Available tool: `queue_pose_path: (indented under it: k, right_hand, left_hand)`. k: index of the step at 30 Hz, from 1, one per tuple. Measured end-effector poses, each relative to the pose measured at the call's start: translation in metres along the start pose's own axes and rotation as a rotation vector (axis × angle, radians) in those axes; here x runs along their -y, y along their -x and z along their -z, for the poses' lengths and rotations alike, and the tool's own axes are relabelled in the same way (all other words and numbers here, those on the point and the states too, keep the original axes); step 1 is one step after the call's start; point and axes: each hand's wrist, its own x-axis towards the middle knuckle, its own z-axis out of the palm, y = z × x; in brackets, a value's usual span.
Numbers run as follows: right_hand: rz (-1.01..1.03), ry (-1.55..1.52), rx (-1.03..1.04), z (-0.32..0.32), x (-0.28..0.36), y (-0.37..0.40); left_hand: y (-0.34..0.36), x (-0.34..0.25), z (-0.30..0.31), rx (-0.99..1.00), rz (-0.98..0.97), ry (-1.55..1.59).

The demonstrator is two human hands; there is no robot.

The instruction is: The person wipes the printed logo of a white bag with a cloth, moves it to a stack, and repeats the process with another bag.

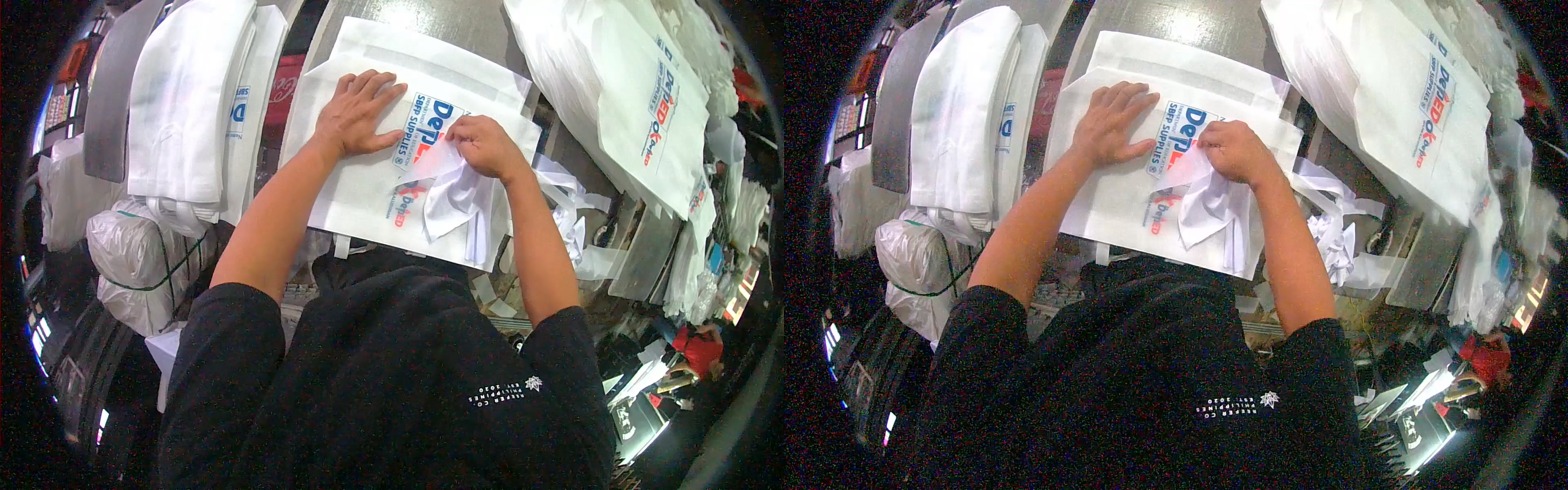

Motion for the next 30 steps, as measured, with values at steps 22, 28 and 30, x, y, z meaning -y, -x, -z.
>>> queue_pose_path:
  k: [22, 28, 30]
  right_hand:
    - [-0.087, -0.171, -0.232, -0.005, 0.019, -0.007]
    - [-0.087, -0.092, -0.211, -0.005, 0.010, 0.005]
    - [-0.115, -0.043, -0.208, -0.005, 0.013, 0.010]
  left_hand:
    - [0.001, 0.004, -0.004, -0.023, -0.033, 0.013]
    - [0.001, -0.001, 0.002, 0.051, -0.028, -0.049]
    - [0.001, -0.001, 0.002, 0.065, -0.025, -0.056]
